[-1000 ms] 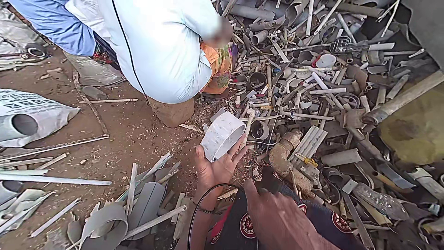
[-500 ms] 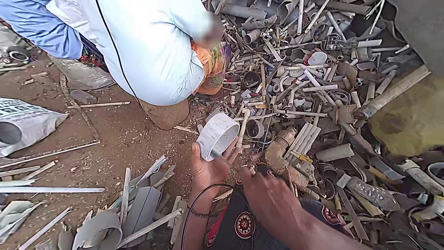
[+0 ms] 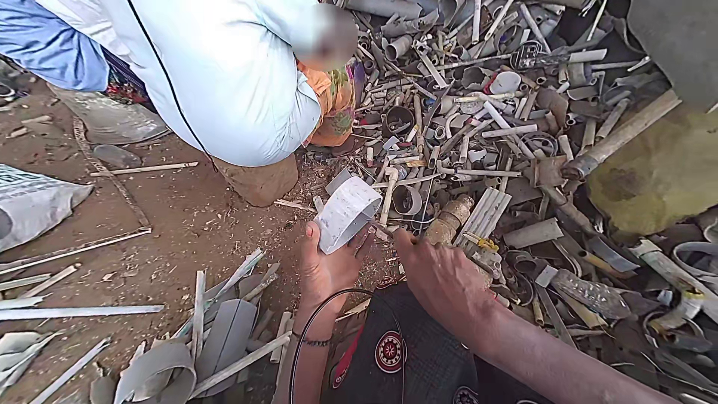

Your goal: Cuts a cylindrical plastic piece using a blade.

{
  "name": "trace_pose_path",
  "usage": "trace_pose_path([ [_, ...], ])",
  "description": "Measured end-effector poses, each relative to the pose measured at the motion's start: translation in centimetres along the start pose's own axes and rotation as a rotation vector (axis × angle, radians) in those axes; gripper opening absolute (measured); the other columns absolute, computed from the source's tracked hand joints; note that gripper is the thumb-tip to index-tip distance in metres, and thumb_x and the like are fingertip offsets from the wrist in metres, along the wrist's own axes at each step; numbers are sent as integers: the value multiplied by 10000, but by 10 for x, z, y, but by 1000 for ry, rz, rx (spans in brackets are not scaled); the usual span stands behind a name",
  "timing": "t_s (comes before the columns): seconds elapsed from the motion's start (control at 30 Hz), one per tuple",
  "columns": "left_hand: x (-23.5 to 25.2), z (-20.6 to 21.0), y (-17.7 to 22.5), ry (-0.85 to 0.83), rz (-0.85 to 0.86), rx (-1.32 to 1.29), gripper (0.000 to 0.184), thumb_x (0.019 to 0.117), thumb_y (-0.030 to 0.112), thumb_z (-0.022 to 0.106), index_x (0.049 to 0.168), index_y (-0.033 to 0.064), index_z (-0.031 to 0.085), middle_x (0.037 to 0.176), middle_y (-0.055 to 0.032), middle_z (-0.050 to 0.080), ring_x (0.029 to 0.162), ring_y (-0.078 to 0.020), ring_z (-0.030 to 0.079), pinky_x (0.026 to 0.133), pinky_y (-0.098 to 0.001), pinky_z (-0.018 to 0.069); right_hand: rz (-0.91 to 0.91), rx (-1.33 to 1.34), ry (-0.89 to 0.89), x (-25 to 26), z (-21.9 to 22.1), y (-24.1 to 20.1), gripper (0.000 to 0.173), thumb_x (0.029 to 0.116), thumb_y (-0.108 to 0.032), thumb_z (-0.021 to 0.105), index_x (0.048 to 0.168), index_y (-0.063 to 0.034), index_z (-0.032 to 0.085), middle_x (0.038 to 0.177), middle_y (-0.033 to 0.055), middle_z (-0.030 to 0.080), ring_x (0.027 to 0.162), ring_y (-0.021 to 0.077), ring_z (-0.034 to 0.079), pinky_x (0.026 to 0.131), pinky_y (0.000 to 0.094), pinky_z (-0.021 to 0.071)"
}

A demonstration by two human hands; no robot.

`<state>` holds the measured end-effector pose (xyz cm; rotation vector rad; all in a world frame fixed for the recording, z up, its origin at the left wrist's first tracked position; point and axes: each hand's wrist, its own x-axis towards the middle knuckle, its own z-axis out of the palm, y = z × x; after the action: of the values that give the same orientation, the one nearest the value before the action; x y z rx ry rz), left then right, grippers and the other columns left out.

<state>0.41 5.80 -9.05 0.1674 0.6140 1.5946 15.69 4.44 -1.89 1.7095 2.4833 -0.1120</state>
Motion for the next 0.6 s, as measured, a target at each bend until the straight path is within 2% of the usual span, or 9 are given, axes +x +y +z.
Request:
trace_pose_path([
  [0.1,0,0,-1,-4,4,-10,802,878,596,657,1467,133,372,1357,-228,586,1205,-384,629,925,-490,564,-83,123,-317,-5,-14,-8,330,1065,-73,407,1378,-18,498,954,221,681,909,417,712,716,508,560],
  [0.17,2,-2,1,41,83,40,711,929,538,604,1465,134,369,1363,-206,583,1204,-369,628,922,-495,562,-130,200,-437,-6,-22,-3,358,1103,-175,378,1423,-48,476,1021,227,671,995,422,690,785,534,550],
  [0.23,7,-14,4,56,252,231,695,916,393,628,1472,85,348,1367,-157,560,1219,-285,609,958,-452,548,-142,225,-344,-8,-20,8,366,1113,-262,382,1393,-67,514,987,219,676,959,430,687,765,551,539],
  [0.27,10,-21,5,51,355,368,783,845,361,692,1467,56,327,1324,-104,562,1186,-195,605,970,-388,542,-159,222,-195,-10,-12,13,374,1106,-275,403,1384,-64,538,911,202,684,877,423,699,704,539,541],
  [0.33,17,-32,8,24,526,552,1079,691,469,844,1476,-21,290,1278,-54,578,1148,-89,614,986,-288,539,-236,231,55,-5,8,22,375,1081,-267,450,1362,-53,575,770,159,664,716,391,698,581,497,538],
  [0.37,17,-33,10,8,562,579,1184,628,541,880,1471,-39,283,1263,-44,586,1137,-72,618,986,-274,536,-257,238,-4,-1,9,25,372,1093,-273,433,1385,-70,546,821,176,671,770,406,702,626,521,544],
  [0.43,13,-30,10,-25,579,554,1247,566,590,919,1441,-45,297,1244,-43,606,1129,-75,630,987,-277,543,-226,217,-189,6,4,29,399,1117,-275,386,1462,-104,487,987,233,683,935,453,688,751,581,529],
  [0.57,7,-29,6,-14,625,597,1311,549,597,917,1480,-42,251,1323,-46,549,1211,-70,576,1023,-278,516,-225,280,84,11,7,45,367,1100,-281,405,1320,-60,598,823,188,672,780,414,698,630,539,540],
  [0.6,5,-28,6,-25,627,574,1298,552,596,919,1473,-38,260,1314,-36,555,1209,-68,580,1029,-282,516,-254,279,51,12,5,49,362,1100,-287,401,1304,-64,601,812,183,662,777,410,691,629,541,530],
])
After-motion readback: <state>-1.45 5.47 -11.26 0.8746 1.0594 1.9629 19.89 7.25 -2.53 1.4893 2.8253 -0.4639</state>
